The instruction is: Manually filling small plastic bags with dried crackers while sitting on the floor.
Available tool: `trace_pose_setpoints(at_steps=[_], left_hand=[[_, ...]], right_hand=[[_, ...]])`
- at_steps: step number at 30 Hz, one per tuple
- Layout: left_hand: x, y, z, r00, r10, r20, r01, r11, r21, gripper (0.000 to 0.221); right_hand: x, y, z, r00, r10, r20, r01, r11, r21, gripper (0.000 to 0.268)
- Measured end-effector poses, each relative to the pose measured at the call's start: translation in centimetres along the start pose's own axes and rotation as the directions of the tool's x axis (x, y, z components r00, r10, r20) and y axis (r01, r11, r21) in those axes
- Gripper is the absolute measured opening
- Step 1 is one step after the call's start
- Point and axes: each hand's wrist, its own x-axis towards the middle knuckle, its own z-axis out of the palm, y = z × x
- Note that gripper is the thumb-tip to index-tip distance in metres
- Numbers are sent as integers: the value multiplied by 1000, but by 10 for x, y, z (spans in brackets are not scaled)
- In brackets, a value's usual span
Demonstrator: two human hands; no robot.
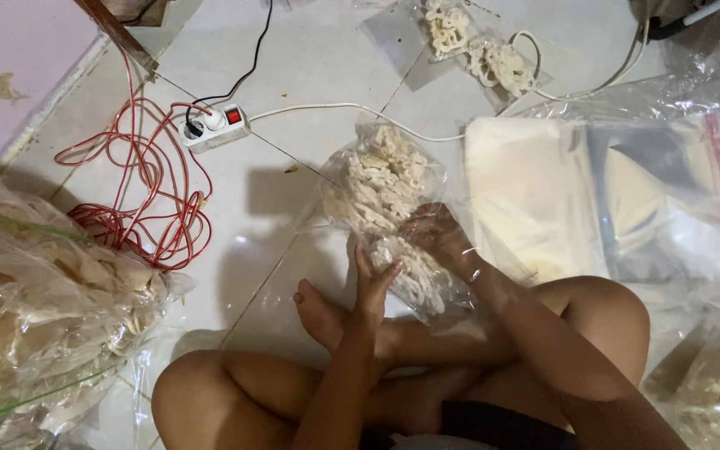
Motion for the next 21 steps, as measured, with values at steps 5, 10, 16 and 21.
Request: trace_pose_setpoints(at_steps=[5, 10, 16, 21], left_hand=[[-10, 19, 12, 998, 14, -68, -15, 1000, -25, 104], [-27, 36, 25, 973, -107, -207, 77, 986, -148, 102], [-27, 38, 28, 993, -64, -100, 64, 998, -6, 117], [-21, 11, 13, 998, -52, -36, 57, 990, 128, 127]], right_hand=[[-14, 26, -1, 1000, -8, -15, 12, 954, 300, 32], [-40, 57, -39, 829, 402, 388, -529, 340, 778, 70], [-32, -54, -32, 987, 156, 41, -151, 984, -99, 34], [-24, 15, -9, 919, -382, 96, 381, 798, -466, 7]])
